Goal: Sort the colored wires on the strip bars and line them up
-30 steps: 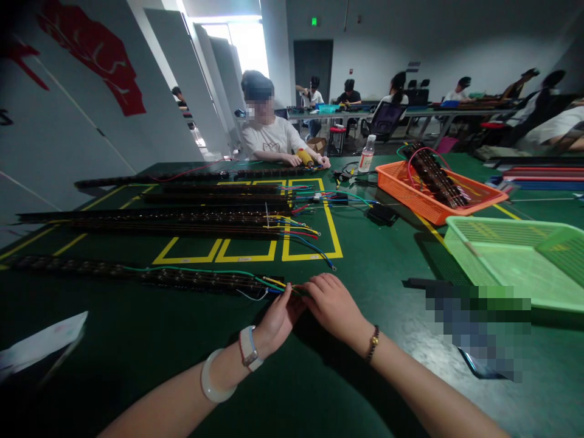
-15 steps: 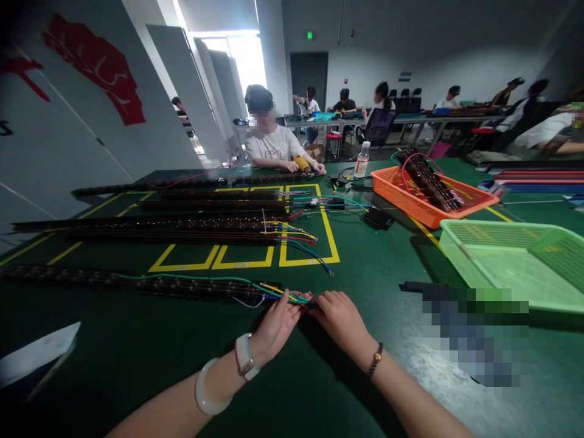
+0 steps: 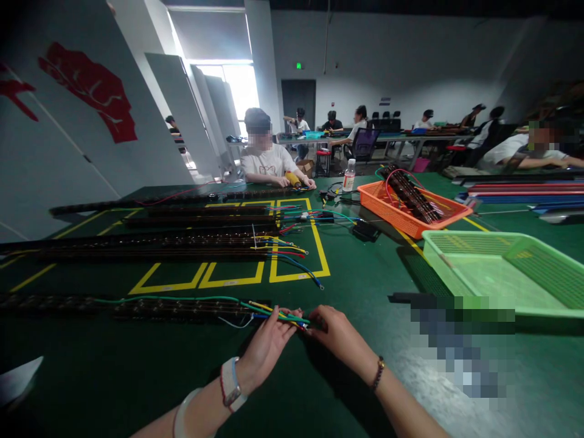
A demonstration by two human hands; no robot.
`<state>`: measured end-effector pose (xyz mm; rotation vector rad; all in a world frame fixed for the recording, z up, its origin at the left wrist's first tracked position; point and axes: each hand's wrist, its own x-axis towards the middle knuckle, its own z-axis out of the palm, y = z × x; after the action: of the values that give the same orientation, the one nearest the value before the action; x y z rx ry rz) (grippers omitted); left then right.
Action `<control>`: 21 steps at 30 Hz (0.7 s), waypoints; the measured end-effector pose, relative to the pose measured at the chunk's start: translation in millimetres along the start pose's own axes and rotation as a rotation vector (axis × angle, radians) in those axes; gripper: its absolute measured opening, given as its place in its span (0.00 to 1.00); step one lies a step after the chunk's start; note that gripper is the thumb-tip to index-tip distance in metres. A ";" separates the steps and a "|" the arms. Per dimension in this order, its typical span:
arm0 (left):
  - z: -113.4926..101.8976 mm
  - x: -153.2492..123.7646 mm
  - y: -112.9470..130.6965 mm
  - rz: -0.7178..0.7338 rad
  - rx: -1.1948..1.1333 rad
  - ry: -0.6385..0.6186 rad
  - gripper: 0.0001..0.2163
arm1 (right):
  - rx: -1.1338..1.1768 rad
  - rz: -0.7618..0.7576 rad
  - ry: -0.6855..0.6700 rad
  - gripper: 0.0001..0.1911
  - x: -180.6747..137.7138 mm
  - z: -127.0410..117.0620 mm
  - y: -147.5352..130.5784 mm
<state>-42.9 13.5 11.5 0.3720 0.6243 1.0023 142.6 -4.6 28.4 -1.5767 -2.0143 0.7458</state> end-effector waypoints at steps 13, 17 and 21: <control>8.2 -3.6 4.4 -0.013 0.010 0.034 0.10 | 0.054 0.073 -0.149 0.10 -6.8 -11.8 11.1; 5.2 -1.9 3.0 -0.015 0.011 0.034 0.11 | 0.054 0.137 -0.178 0.11 -8.3 -11.6 14.3; 0.8 0.8 0.7 -0.013 0.003 0.015 0.11 | 0.051 0.144 -0.180 0.11 -9.9 -14.0 10.4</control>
<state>-42.5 14.5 12.2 0.3623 0.6412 0.9927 161.6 -10.5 31.4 -1.6919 -2.0027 1.0190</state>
